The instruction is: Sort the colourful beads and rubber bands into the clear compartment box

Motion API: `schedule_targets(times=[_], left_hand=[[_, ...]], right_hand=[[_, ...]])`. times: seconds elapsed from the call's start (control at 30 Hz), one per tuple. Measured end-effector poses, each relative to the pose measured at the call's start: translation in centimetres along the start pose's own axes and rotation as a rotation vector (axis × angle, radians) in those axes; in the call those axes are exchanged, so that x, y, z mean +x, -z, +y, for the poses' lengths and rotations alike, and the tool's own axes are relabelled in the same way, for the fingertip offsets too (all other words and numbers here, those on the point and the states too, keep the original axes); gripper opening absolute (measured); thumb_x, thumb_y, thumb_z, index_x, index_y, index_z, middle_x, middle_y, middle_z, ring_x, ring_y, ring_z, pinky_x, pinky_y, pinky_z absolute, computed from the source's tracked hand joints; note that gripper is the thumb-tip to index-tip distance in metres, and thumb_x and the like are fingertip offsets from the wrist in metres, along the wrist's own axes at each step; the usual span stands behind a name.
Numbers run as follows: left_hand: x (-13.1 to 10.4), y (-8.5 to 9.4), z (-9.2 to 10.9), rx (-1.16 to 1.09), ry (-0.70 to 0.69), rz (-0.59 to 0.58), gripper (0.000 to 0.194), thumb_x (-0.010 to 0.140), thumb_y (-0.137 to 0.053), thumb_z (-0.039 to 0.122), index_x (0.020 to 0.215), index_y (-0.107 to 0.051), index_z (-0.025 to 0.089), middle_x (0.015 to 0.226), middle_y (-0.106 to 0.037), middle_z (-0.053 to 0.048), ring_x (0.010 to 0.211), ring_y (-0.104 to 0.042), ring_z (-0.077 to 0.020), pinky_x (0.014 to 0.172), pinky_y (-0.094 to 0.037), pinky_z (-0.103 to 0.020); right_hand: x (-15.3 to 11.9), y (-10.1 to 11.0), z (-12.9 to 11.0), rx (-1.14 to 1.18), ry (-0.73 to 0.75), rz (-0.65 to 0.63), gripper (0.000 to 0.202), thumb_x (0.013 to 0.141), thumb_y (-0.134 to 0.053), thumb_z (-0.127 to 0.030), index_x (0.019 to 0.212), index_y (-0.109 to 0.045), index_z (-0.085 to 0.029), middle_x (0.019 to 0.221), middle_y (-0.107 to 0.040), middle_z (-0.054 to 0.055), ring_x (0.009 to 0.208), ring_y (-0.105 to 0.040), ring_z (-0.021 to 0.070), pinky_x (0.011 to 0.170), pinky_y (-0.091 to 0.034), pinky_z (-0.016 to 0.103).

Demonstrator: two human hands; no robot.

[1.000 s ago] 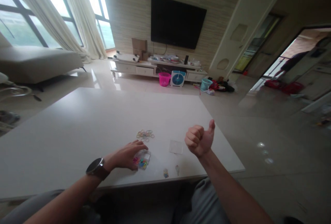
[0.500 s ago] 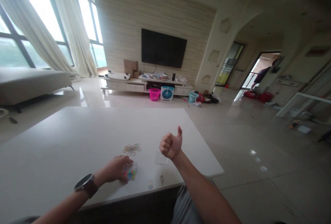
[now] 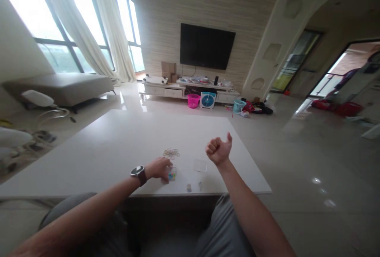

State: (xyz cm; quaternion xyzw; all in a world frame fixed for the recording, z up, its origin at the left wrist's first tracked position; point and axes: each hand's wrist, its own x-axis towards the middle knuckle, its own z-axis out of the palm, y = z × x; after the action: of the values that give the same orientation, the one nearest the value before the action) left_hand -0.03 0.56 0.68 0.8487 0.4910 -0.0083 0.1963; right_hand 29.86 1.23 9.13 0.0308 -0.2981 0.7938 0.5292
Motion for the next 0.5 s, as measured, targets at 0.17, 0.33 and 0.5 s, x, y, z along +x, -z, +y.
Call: schedule_targets(times=[0.17,0.33,0.5], left_hand=[[0.6,-0.7,0.1,0.073,-0.017,0.078,0.049,0.047,-0.086,0.047,0.086,-0.074,0.019,0.089,-0.073,-0.009,0.083,-0.067,-0.0275,0.071,-0.05,-0.033],[1.7,-2.1,1.5,0.123,-0.09,0.096,0.056,0.053,-0.082,0.056,0.09,-0.072,0.015,0.099,-0.071,-0.015,0.091,-0.067,-0.0308,0.076,-0.053,-0.037],[2.8,0.8,3.1,0.106,-0.13,0.119,0.065,0.064,-0.075,0.064,0.104,-0.069,0.013,0.115,-0.067,-0.019,0.106,-0.063,-0.0331,0.087,-0.051,-0.041]], right_hand=[[-1.2,0.9,-0.5,-0.151,-0.021,0.096,0.067,0.086,-0.039,-0.074,0.055,-0.012,-0.022,0.055,-0.005,-0.007,0.046,-0.002,0.0092,0.041,-0.003,0.028],[-3.2,2.5,-1.7,-0.371,-0.058,0.265,0.065,0.087,-0.04,-0.069,0.054,-0.012,-0.021,0.054,-0.009,-0.007,0.047,-0.005,0.0105,0.04,-0.008,0.028],[-4.0,-0.6,-4.8,-0.71,-0.126,0.338,0.063,0.087,-0.037,-0.069,0.053,-0.013,-0.022,0.053,-0.009,-0.006,0.046,-0.008,0.0108,0.04,-0.012,0.027]])
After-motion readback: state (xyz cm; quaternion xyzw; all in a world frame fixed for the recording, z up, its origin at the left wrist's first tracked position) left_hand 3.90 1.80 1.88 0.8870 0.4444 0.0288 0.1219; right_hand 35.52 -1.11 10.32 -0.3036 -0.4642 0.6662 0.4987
